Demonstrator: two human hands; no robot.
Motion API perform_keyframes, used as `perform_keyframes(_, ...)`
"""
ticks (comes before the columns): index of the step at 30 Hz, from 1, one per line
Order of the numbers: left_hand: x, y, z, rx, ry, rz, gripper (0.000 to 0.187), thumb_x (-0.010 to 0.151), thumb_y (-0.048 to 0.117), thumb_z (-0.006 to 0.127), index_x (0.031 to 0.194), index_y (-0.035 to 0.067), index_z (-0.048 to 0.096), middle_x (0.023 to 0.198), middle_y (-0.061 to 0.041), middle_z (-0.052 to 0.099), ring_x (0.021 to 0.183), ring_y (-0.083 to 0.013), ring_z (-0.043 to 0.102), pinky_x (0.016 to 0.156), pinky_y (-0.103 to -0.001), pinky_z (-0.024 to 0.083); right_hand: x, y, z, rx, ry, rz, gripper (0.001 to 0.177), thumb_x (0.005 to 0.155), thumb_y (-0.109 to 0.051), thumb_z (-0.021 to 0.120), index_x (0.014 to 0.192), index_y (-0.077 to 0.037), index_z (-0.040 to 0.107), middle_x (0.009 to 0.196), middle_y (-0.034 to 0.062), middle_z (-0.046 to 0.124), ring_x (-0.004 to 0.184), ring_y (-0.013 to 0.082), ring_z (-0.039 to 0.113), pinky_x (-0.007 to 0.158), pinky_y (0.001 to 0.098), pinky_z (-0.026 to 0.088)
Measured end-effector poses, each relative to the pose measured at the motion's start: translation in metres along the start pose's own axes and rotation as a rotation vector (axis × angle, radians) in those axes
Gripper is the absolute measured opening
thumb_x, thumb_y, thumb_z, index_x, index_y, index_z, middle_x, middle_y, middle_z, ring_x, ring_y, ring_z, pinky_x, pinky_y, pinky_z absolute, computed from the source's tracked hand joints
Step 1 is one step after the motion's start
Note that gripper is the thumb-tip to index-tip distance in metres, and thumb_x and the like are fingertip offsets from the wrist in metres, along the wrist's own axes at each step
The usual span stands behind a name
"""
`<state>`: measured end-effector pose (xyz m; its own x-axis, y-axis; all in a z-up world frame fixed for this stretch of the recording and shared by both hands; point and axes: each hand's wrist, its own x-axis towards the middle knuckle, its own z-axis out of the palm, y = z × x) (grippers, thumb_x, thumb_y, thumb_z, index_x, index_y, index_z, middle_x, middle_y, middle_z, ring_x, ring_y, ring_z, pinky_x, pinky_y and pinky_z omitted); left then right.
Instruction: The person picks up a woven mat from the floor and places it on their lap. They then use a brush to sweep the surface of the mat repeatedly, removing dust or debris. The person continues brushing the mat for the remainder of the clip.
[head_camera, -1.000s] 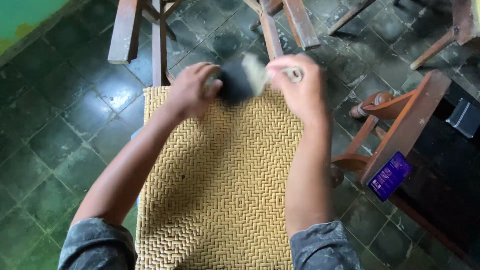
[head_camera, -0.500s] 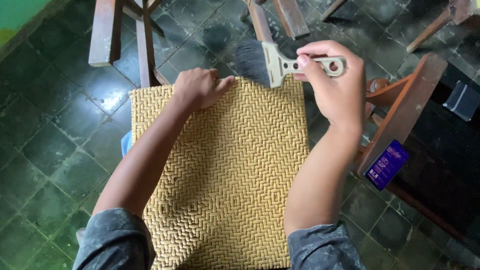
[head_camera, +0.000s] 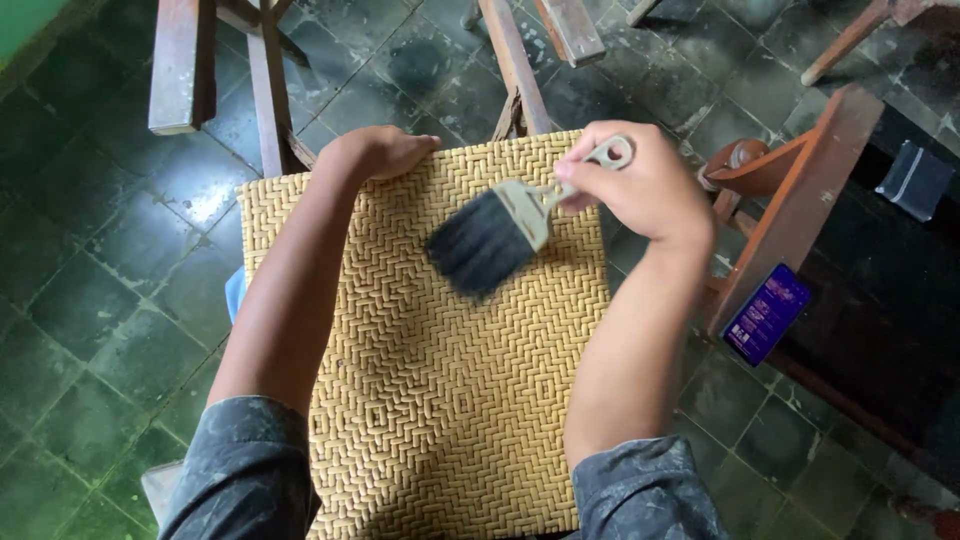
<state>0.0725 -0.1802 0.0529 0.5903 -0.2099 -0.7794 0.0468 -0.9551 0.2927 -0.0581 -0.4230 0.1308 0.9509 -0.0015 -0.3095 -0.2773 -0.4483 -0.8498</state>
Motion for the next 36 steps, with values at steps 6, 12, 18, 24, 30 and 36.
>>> perform_keyframes(6, 0.034, -0.024, 0.02, 0.029, 0.423, 0.34, 0.064, 0.111, 0.061, 0.023, 0.094, 0.01, 0.057, 0.079, -0.006, 0.06, 0.07, -0.0196, 0.056, 0.064, -0.037, 0.052, 0.033, 0.04, 0.001, -0.309, 0.701, -0.631, 0.019, 0.081, 0.009, 0.07, 0.087, -0.008, 0.074, 0.1, 0.0074, 0.064, 0.097, 0.0261, 0.064, 0.087, 0.0376, 0.049)
perform_keyframes(12, -0.041, 0.002, 0.046, 0.14, 0.646, 1.112, 0.012, 0.086, -0.003, 0.047, 0.094, 0.001, 0.055, 0.105, -0.011, 0.054, 0.102, -0.0275, 0.047, 0.086, -0.041, 0.049, 0.026, 0.041, -0.01, 0.314, 0.853, -0.735, 0.01, 0.104, -0.008, 0.063, 0.106, 0.001, 0.061, 0.104, 0.0228, 0.066, 0.096, 0.039, 0.077, 0.08, 0.0407, 0.073)
perform_keyframes(18, -0.01, -0.001, 0.098, 0.468, 0.428, 1.115, 0.074, 0.105, 0.064, 0.01, 0.164, 0.02, 0.017, 0.171, -0.009, 0.012, 0.157, -0.0271, 0.006, 0.127, -0.044, -0.002, 0.021, 0.043, -0.012, 0.314, 0.81, -0.768, 0.016, 0.107, -0.015, 0.062, 0.108, 0.001, 0.059, 0.103, 0.0202, 0.064, 0.093, 0.0358, 0.076, 0.081, 0.0407, 0.071)
perform_keyframes(24, 0.013, 0.009, 0.104, 0.485, 0.63, 0.977, 0.081, 0.102, 0.071, 0.013, 0.165, 0.019, 0.016, 0.171, -0.012, 0.015, 0.157, -0.0315, 0.01, 0.127, -0.048, 0.003, 0.022, 0.034, -0.008, 0.315, 0.826, -0.754, 0.016, 0.105, -0.016, 0.062, 0.106, 0.0, 0.059, 0.098, 0.0188, 0.064, 0.09, 0.0345, 0.078, 0.079, 0.0398, 0.072)
perform_keyframes(30, 0.018, 0.026, 0.1, 0.458, 0.597, 0.8, 0.074, 0.105, 0.066, 0.018, 0.165, 0.025, 0.012, 0.171, -0.013, 0.011, 0.157, -0.0348, 0.005, 0.126, -0.051, 0.004, 0.025, 0.029, -0.002, 0.309, 0.799, -0.799, 0.016, 0.106, -0.015, 0.062, 0.105, 0.001, 0.058, 0.099, 0.0188, 0.063, 0.087, 0.0343, 0.077, 0.078, 0.0402, 0.072)
perform_keyframes(36, 0.019, 0.049, 0.088, 0.414, 0.622, 0.635, 0.07, 0.104, 0.067, 0.022, 0.163, 0.029, 0.019, 0.167, -0.012, 0.026, 0.145, -0.0328, 0.037, 0.105, -0.048, 0.043, 0.015, 0.014, 0.001, 0.293, 0.773, -0.783, 0.015, 0.106, -0.014, 0.062, 0.104, 0.0, 0.058, 0.098, 0.0166, 0.063, 0.087, 0.0326, 0.076, 0.08, 0.0388, 0.073)
